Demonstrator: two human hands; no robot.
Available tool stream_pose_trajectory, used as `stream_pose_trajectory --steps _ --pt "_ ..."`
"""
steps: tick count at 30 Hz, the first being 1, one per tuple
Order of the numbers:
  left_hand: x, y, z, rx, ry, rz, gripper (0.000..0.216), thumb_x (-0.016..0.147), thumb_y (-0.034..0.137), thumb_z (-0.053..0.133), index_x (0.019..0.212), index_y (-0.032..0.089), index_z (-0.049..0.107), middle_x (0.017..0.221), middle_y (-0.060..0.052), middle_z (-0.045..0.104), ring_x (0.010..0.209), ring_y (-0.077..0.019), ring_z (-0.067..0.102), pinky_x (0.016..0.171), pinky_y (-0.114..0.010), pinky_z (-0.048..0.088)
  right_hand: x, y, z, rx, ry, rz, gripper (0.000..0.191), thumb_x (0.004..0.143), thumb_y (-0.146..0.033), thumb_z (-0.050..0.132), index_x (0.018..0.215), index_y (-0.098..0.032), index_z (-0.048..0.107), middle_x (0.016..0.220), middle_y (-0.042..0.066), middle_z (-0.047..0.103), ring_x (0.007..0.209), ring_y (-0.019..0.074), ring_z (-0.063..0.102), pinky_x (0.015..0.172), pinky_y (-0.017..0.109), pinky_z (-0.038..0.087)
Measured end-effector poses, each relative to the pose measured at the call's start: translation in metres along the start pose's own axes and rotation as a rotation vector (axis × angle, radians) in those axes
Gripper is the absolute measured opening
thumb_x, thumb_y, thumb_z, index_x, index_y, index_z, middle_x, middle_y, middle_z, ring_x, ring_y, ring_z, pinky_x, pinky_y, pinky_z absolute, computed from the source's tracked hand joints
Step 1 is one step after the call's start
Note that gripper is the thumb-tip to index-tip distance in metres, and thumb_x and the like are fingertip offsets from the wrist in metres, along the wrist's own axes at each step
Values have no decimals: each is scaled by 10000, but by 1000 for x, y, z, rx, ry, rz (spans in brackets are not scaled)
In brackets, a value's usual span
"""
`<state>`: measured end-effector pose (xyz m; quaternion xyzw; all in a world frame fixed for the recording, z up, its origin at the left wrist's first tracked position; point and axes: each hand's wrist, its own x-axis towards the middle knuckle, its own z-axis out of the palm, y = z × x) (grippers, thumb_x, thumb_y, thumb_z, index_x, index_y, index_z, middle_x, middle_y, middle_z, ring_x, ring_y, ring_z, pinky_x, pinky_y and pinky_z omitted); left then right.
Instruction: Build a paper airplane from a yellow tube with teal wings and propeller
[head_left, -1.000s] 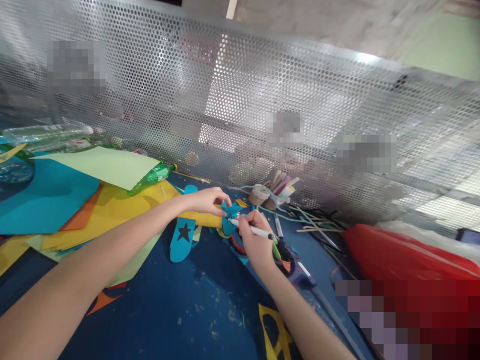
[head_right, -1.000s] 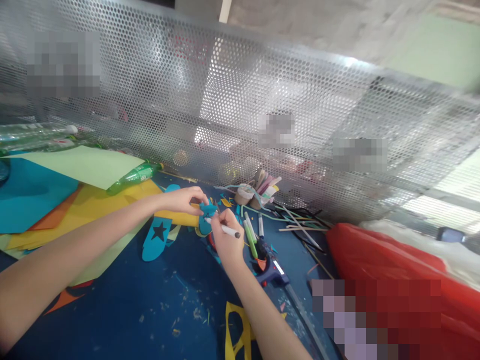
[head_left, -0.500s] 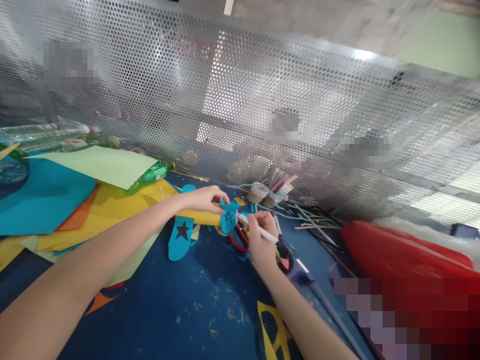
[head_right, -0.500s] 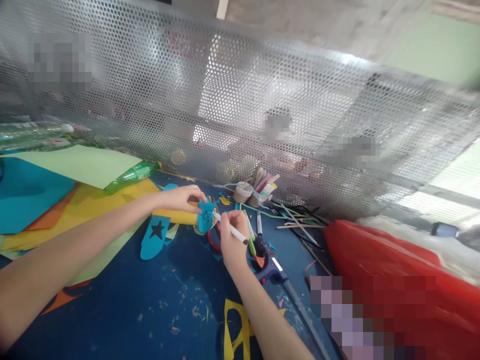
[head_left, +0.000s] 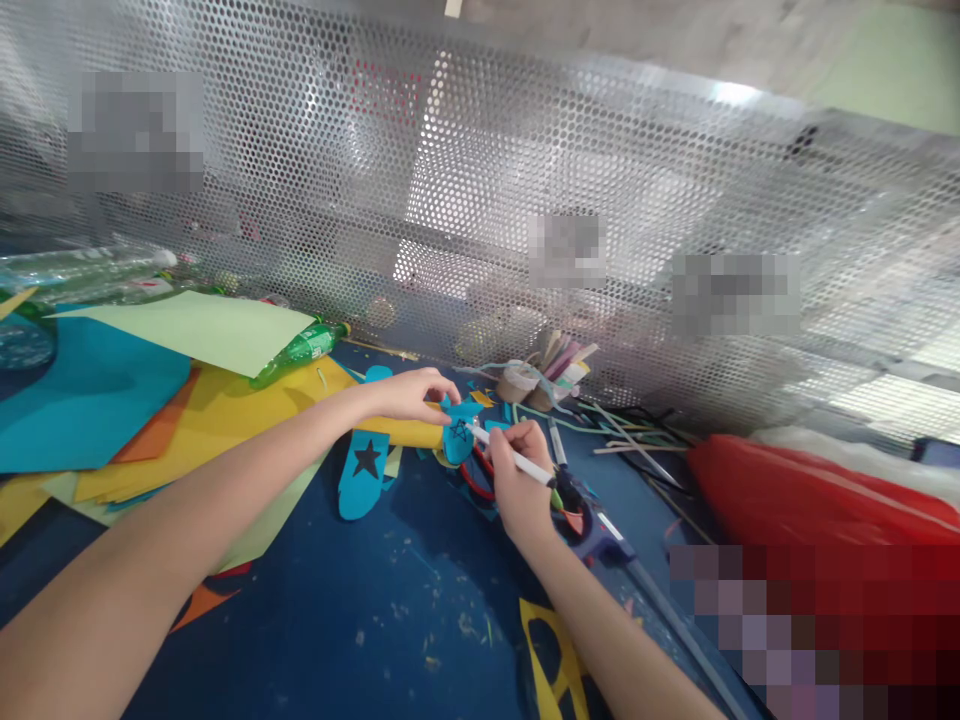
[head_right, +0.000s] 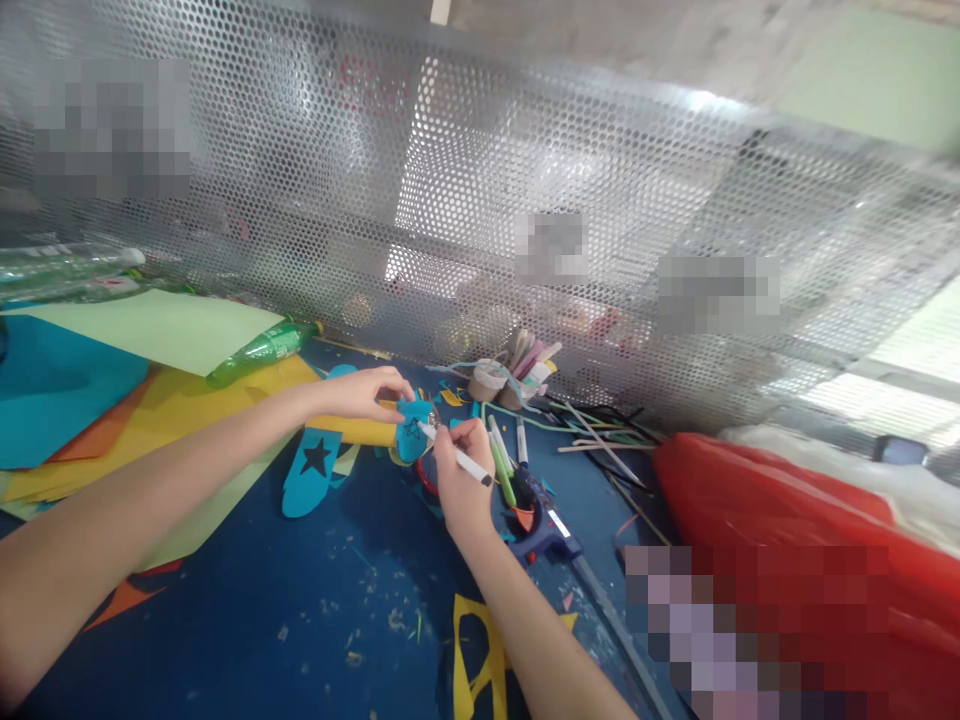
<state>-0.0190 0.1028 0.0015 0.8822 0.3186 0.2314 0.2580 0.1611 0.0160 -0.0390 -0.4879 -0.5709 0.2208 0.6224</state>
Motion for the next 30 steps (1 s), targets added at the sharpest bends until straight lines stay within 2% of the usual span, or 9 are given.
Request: stream_pose_trajectory --steps 30 --pt "0 2 0 4 -2 3 233 734 324 671 934 221 610 902 -3 495 851 -149 553 787 -273 440 4 1 -2 -11 -62 6 246 810 -283 542 643 -238 367 499 -71 431 482 121 385 476 260 316"
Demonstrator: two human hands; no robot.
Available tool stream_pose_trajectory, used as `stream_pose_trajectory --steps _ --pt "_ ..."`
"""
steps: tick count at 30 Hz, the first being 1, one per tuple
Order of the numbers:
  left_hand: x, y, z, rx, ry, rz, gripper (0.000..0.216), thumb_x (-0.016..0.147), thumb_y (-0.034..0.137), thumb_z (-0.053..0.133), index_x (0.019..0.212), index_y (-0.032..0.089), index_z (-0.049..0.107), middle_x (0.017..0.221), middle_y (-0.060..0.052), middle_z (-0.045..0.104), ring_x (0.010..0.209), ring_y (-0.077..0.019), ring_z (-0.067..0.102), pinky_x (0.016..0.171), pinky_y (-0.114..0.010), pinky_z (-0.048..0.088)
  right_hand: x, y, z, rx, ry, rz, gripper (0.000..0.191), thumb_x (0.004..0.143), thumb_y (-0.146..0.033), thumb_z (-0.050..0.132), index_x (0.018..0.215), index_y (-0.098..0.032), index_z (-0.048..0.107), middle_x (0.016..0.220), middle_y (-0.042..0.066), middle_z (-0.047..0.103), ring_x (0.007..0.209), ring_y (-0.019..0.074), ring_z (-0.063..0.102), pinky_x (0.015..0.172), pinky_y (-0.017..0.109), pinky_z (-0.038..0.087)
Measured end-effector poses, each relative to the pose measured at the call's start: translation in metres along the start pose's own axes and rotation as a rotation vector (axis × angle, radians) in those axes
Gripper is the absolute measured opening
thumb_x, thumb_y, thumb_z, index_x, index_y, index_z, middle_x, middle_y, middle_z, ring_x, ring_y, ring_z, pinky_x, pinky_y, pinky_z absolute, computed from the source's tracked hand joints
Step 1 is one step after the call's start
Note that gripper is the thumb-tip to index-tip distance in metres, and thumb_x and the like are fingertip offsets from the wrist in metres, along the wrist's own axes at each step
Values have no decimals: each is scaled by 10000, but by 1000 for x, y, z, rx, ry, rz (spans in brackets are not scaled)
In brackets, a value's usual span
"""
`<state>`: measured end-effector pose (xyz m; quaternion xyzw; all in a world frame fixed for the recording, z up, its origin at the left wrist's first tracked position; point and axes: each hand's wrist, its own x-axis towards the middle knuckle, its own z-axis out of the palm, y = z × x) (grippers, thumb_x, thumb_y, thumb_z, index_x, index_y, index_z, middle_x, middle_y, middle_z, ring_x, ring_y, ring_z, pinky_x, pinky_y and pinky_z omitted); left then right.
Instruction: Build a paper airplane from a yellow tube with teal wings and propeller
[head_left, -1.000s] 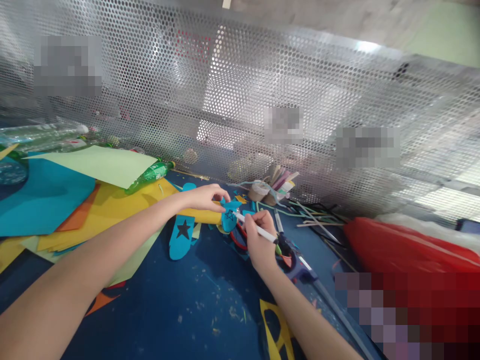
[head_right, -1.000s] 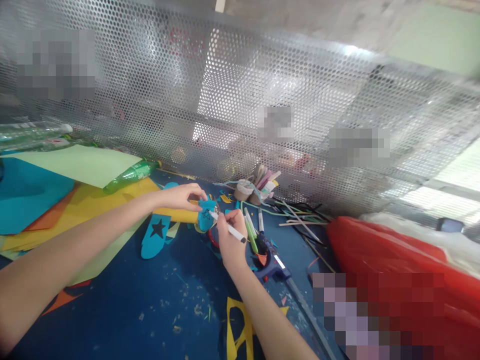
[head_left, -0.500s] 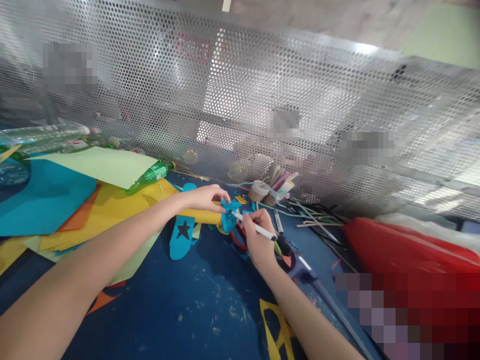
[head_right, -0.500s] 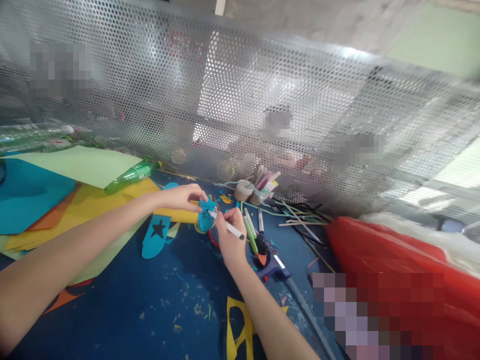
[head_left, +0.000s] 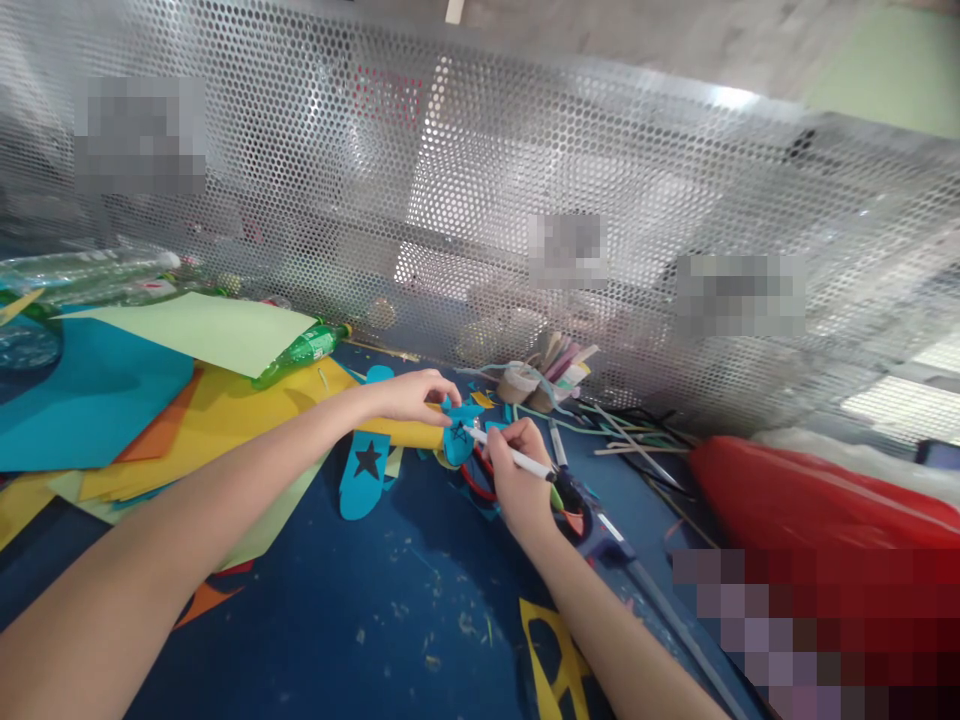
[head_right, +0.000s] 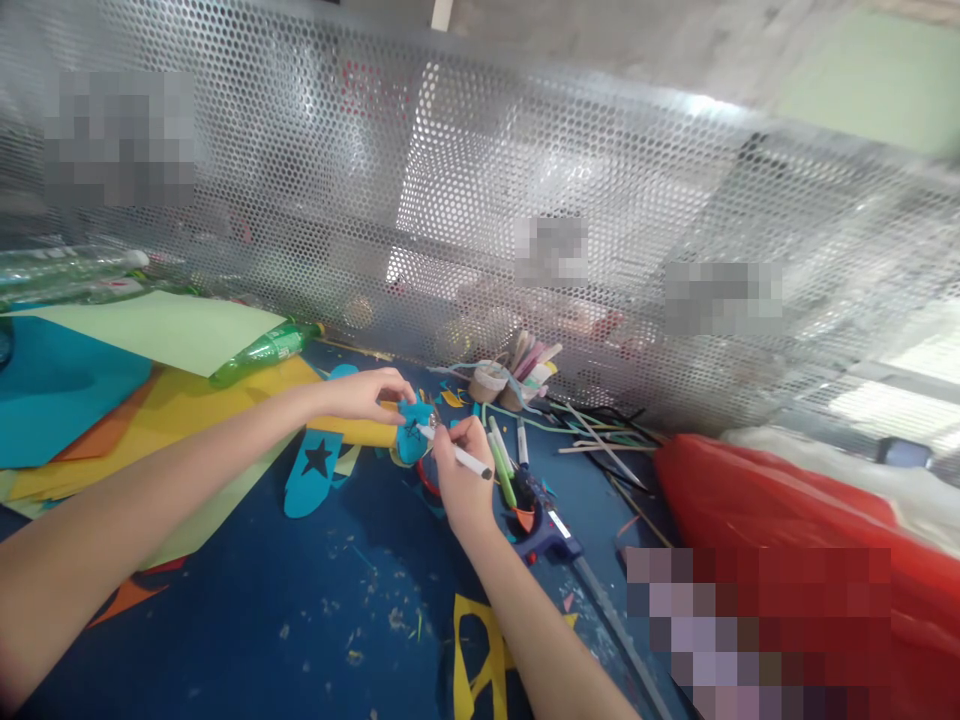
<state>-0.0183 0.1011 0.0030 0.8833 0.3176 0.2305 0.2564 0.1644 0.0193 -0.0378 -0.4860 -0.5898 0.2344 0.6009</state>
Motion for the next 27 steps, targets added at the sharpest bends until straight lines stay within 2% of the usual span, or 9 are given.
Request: stream_pose_trajectory --steps 27 --pt "-1 0 0 -4 -4 5 237 733 334 676 929 216 610 920 -11 497 865 -157 548 799 -279 438 1 1 -1 22 13 4 249 809 -266 558 628 -239 389 488 -69 486 465 128 430 487 269 334"
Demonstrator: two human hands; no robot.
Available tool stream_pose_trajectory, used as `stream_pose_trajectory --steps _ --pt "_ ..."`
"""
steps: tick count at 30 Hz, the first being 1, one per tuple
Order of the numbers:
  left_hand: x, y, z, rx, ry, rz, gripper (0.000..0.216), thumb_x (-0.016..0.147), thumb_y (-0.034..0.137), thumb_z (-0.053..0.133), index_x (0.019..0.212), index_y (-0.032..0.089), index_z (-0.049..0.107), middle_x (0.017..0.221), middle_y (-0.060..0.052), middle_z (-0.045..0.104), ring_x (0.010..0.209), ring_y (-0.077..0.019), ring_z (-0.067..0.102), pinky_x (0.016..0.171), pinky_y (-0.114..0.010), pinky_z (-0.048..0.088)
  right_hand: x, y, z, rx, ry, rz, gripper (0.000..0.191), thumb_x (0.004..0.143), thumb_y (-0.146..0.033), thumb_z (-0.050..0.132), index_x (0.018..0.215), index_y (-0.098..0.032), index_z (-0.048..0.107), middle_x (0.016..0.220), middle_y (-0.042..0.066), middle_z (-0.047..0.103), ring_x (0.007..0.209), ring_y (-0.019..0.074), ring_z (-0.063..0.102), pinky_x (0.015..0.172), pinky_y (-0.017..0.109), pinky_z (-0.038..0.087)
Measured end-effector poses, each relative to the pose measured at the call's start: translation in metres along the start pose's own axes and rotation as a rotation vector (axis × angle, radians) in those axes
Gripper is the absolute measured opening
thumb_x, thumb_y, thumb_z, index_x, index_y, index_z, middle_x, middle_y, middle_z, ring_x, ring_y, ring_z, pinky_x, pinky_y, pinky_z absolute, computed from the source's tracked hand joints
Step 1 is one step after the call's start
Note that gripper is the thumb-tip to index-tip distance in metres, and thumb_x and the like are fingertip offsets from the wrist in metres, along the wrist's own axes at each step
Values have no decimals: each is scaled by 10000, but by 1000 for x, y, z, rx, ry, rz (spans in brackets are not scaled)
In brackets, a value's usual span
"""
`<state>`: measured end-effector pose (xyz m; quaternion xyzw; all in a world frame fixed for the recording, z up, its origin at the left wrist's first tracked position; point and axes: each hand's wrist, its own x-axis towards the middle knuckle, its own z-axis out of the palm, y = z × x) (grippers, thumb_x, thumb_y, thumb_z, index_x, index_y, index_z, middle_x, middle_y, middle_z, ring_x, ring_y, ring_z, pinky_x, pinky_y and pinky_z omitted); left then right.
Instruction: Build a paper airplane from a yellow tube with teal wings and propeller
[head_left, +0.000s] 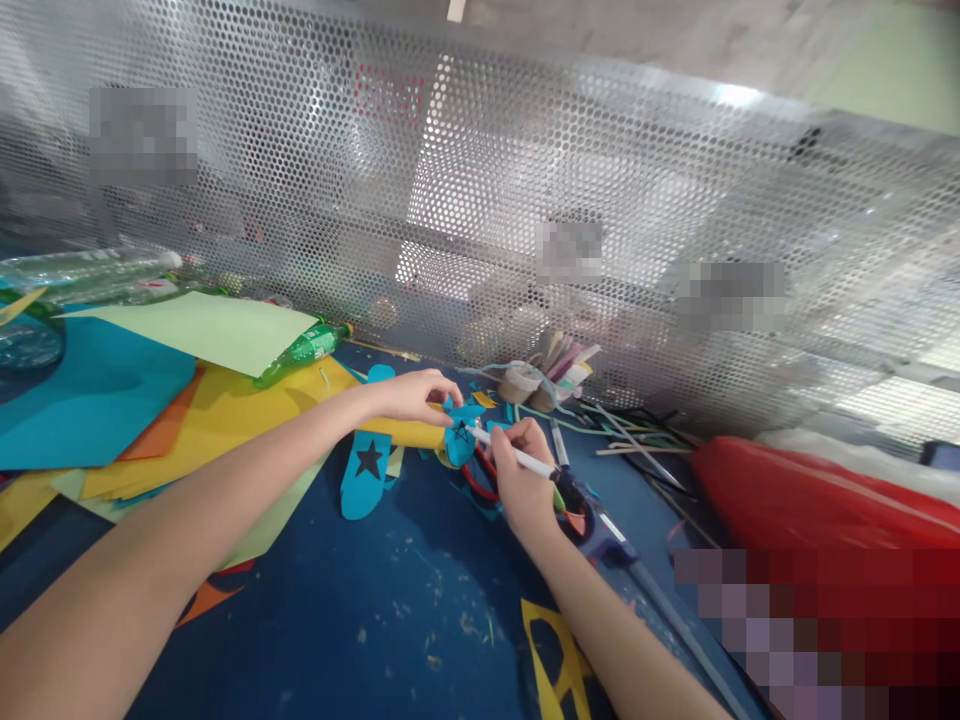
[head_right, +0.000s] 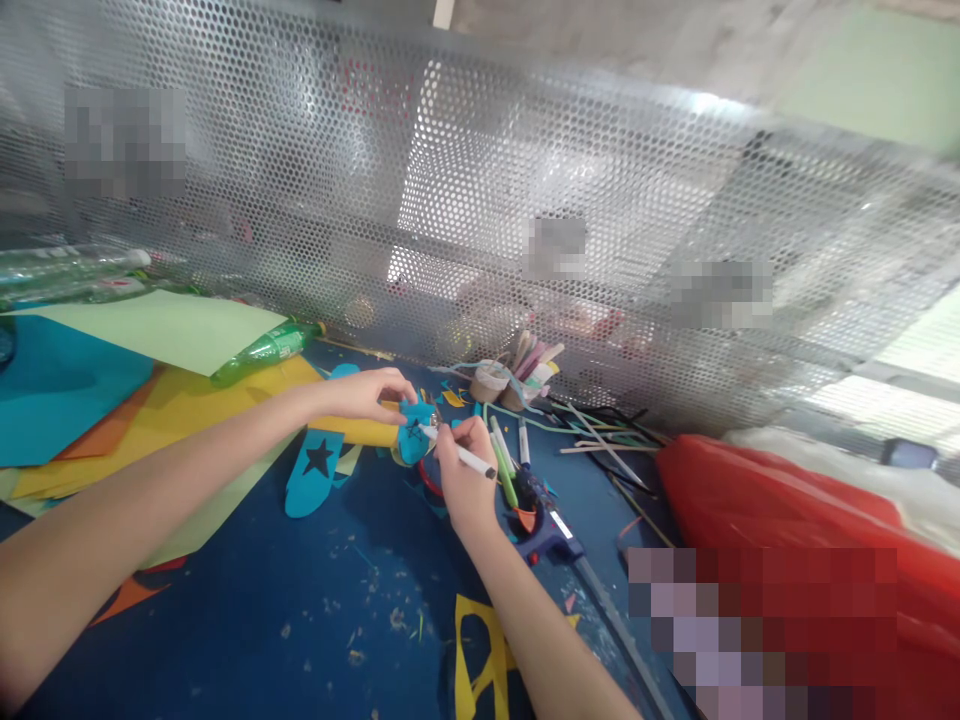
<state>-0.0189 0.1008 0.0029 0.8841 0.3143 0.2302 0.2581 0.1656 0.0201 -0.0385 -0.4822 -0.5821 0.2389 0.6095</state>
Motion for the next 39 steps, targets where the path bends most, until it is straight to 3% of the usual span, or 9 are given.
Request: stream_pose_trajectory --steps 22,29,39 --pt "0 -2 1 10 0 -2 244 739 343 667 943 221 613 933 -11 501 865 -154 547 796 -272 434 0 -3 -1 10 -13 -6 255 797 -251 558 603 -231 394 470 -71 480 453 117 422 475 249 336" --pt "0 1 -1 15 -10 -10 245 735 314 675 947 207 615 936 -18 523 877 -158 550 806 -276 434 3 -1 -3 289 101 122 209 863 -287 420 665 -230 454 389 -82 445 410 129 453 507 262 400" --pt "0 2 -1 25 -1 -9 241 736 301 679 946 202 613 923 -16 520 873 -156 553 810 -277 438 -5 -4 0 72 41 0 231 829 -322 531 638 -220 450 502 -63 448 475 116 415 473 249 330"
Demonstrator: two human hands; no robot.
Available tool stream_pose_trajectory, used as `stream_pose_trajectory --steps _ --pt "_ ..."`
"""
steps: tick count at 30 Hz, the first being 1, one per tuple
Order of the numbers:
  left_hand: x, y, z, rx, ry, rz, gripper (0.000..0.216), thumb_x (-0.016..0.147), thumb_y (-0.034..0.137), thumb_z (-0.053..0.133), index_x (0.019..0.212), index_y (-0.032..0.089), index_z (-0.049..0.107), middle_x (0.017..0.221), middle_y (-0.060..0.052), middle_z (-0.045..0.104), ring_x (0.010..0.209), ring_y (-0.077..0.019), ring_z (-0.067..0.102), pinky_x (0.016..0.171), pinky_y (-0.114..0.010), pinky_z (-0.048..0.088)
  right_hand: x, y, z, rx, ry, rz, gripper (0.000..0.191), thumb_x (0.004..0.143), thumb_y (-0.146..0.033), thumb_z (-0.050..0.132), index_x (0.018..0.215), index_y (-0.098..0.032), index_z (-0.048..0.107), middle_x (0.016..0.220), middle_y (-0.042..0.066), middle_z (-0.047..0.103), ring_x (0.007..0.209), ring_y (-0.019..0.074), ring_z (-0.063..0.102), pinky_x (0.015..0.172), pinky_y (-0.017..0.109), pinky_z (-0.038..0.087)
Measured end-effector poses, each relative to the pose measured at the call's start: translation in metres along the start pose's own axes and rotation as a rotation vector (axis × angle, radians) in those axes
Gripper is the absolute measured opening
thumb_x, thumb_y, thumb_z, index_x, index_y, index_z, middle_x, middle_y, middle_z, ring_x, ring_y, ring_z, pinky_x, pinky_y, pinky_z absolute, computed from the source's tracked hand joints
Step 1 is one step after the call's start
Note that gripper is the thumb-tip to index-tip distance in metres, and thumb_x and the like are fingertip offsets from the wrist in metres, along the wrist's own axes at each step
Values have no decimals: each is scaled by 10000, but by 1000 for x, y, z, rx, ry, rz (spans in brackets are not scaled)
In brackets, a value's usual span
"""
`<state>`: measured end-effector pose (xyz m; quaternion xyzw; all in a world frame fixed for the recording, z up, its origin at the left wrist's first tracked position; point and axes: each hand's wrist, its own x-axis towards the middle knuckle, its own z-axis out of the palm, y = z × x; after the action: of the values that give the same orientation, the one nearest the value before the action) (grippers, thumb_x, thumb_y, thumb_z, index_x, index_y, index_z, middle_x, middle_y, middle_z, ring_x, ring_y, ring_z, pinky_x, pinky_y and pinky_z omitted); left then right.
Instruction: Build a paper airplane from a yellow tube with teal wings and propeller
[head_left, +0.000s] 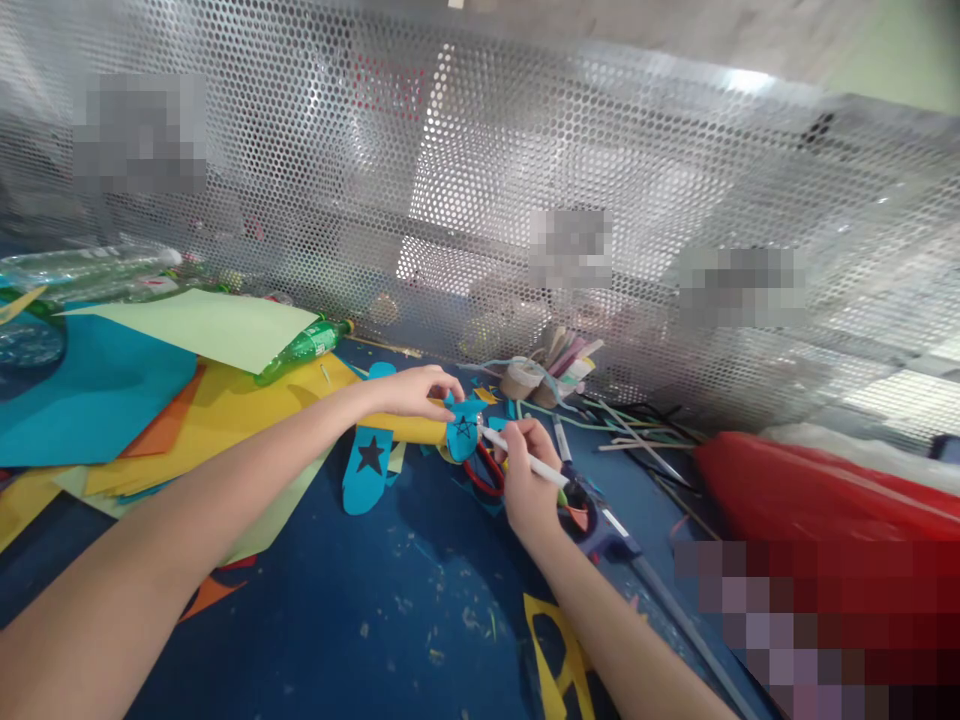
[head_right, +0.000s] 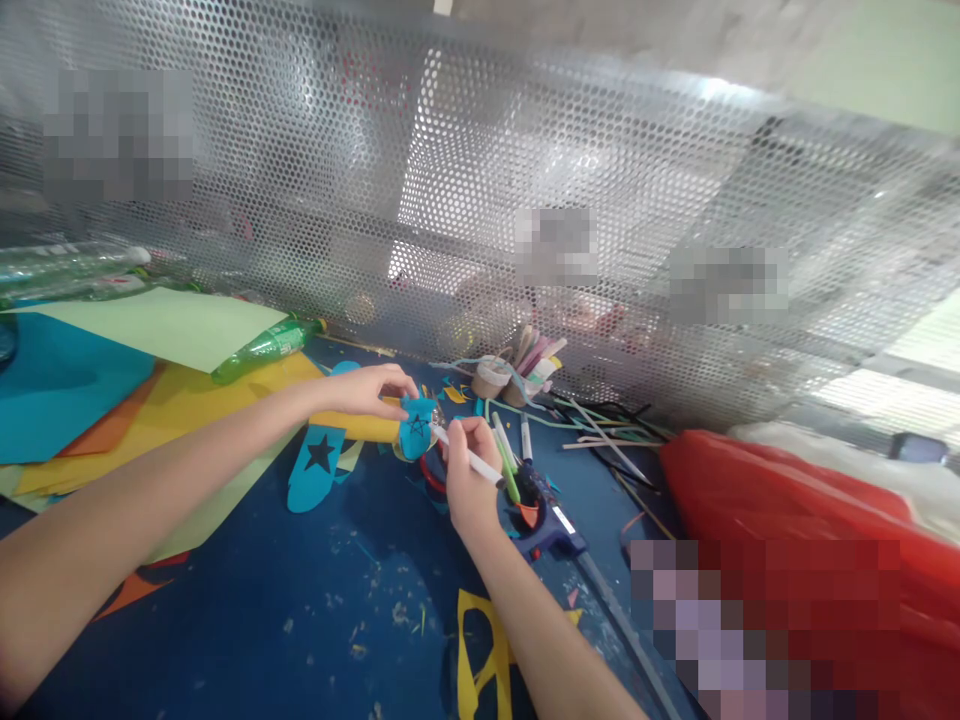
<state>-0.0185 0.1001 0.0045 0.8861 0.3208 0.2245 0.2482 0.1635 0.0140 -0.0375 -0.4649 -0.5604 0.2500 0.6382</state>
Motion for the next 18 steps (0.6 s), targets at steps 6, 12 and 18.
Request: stream_pose_trajectory --steps 6,12,18 --pt "-1 1 0 8 -2 1 246 736 289 676 957 207 610 936 -14 519 884 -157 552 806 -270 439 -4 1 4 -28 -34 3 274 814 -304 564 621 -229 385 490 -68 429 474 115 397 477 251 316" --pt "0 0 0 20 -6 8 242 740 302 669 955 207 612 935 -14 518 880 -154 551 803 -266 436 -3 3 4 -99 -50 -39 293 824 -313 557 599 -225 392 503 -60 439 483 115 401 488 254 320" --pt "0 0 0 27 -8 12 228 747 320 651 946 214 615 936 -14 524 878 -160 552 794 -273 436 -2 4 4 -137 -77 -38 280 826 -305 549 604 -223 400 510 -61 445 505 120 432 523 257 349"
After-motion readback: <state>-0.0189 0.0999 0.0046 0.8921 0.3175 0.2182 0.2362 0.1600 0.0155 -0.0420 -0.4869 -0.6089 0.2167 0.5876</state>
